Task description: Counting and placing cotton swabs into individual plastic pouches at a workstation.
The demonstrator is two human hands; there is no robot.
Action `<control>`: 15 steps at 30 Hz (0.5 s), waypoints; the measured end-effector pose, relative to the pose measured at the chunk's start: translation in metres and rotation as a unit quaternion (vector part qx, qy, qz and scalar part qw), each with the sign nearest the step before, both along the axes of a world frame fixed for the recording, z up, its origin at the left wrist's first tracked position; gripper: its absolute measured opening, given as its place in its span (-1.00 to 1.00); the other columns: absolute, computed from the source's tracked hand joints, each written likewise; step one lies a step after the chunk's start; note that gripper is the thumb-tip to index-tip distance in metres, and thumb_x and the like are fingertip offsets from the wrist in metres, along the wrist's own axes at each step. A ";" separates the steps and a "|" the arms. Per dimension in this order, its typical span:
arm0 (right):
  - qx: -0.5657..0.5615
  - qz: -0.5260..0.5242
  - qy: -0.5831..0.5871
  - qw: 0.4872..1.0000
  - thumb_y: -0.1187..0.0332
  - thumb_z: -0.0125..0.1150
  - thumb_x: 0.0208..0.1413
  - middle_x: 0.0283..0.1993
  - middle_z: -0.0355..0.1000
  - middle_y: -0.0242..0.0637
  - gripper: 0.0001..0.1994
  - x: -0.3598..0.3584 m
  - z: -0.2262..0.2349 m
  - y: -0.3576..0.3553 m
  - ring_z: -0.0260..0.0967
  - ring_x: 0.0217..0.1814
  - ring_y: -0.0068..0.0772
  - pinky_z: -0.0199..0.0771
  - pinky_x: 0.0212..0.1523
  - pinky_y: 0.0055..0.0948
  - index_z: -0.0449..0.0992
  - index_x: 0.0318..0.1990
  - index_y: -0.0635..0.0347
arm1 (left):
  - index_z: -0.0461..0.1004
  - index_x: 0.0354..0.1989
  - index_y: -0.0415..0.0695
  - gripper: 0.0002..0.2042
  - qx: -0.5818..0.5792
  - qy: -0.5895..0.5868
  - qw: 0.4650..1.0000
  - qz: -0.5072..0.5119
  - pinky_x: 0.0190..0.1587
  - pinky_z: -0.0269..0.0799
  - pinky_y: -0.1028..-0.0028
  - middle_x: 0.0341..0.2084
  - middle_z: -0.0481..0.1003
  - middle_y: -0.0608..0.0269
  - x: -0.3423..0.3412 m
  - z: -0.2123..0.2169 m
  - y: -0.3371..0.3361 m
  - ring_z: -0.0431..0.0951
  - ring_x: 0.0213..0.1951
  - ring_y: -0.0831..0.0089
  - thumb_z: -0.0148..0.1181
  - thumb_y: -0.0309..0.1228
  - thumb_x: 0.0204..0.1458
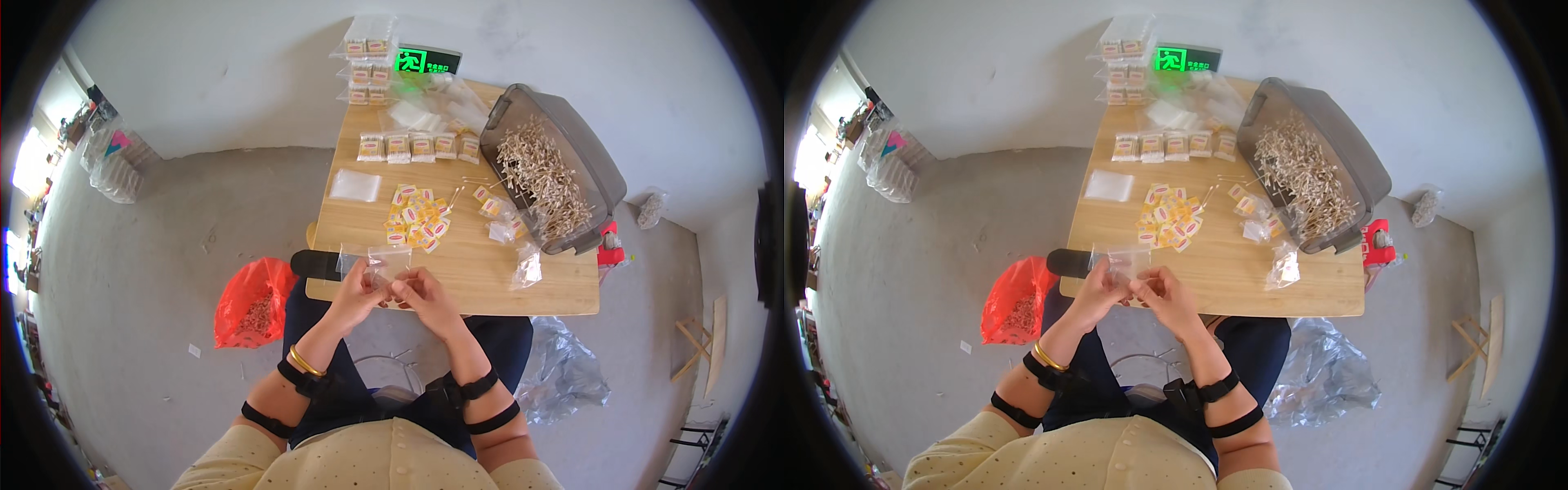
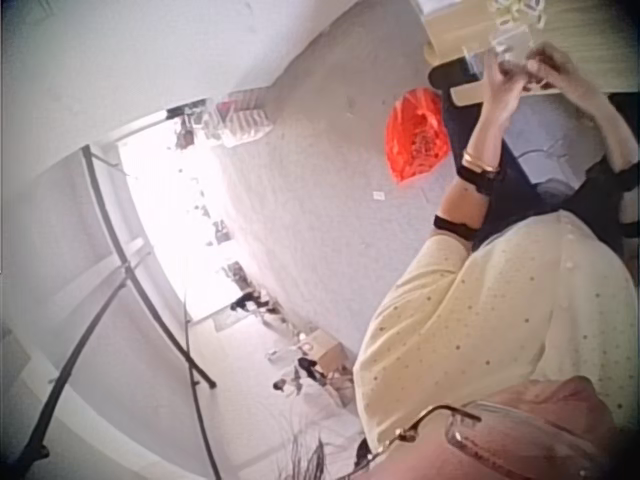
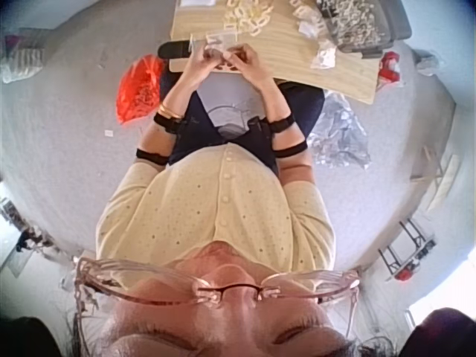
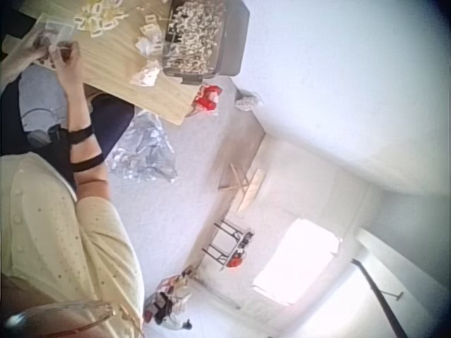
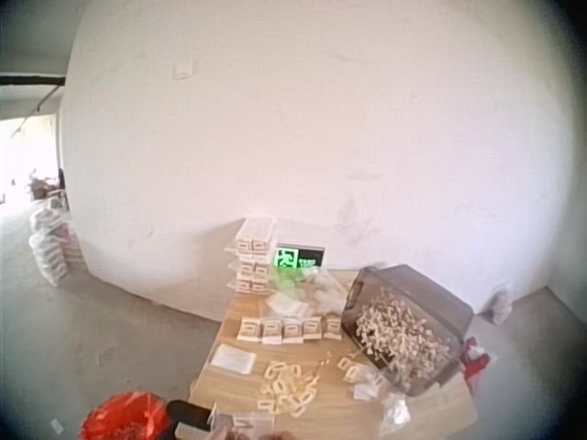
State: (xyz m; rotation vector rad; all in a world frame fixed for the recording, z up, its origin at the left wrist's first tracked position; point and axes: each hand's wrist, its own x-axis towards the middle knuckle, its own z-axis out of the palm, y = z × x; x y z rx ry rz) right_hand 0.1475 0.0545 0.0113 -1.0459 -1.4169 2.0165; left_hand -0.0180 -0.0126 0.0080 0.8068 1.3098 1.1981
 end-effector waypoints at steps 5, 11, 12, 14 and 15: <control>-0.006 -0.014 0.039 0.999 0.46 0.22 0.19 -0.25 0.50 -0.27 -0.73 0.006 -0.016 0.001 0.44 -0.22 -0.53 0.46 -0.16 -0.52 0.36 0.01 0.26 | 0.28 0.12 -0.17 -0.56 -0.022 0.002 1.000 -0.006 -0.29 0.46 0.53 -0.38 0.55 0.26 -0.008 0.002 -0.001 0.55 -0.34 0.57 0.30 -0.47 0.10; 0.013 0.027 -0.030 0.999 0.43 0.22 0.20 -0.31 0.50 -0.28 -0.76 0.017 -0.017 0.001 0.45 -0.27 -0.54 0.46 -0.18 -0.53 0.40 -0.03 0.27 | 0.33 0.09 -0.13 -0.61 -0.044 0.046 0.998 0.000 -0.28 0.38 0.57 -0.35 0.60 0.22 -0.017 0.004 -0.003 0.55 -0.29 0.58 0.27 -0.53 0.08; 0.022 0.043 -0.049 0.998 0.41 0.22 0.21 -0.32 0.50 -0.28 -0.77 0.018 -0.018 0.001 0.45 -0.28 -0.54 0.46 -0.19 -0.53 0.41 -0.04 0.28 | 0.33 0.09 -0.12 -0.60 -0.036 0.049 0.998 0.008 -0.27 0.37 0.57 -0.34 0.61 0.22 -0.018 -0.001 -0.005 0.55 -0.28 0.58 0.27 -0.53 0.08; -0.013 0.017 -0.050 0.999 0.41 0.22 0.19 -0.38 0.50 -0.31 -0.79 0.019 -0.020 0.002 0.43 -0.35 -0.57 0.44 -0.26 -0.57 0.43 -0.08 0.28 | 0.32 0.10 -0.12 -0.60 -0.016 0.061 0.998 0.026 -0.27 0.36 0.57 -0.33 0.61 0.23 -0.023 -0.010 -0.008 0.55 -0.26 0.58 0.26 -0.54 0.09; -0.030 0.003 -0.051 0.998 0.41 0.23 0.18 -0.41 0.50 -0.33 -0.80 0.020 -0.021 0.002 0.43 -0.38 -0.59 0.43 -0.30 -0.59 0.45 -0.10 0.28 | 0.32 0.10 -0.12 -0.60 -0.005 0.067 0.997 0.035 -0.27 0.36 0.57 -0.33 0.61 0.23 -0.025 -0.013 -0.009 0.55 -0.25 0.58 0.25 -0.54 0.09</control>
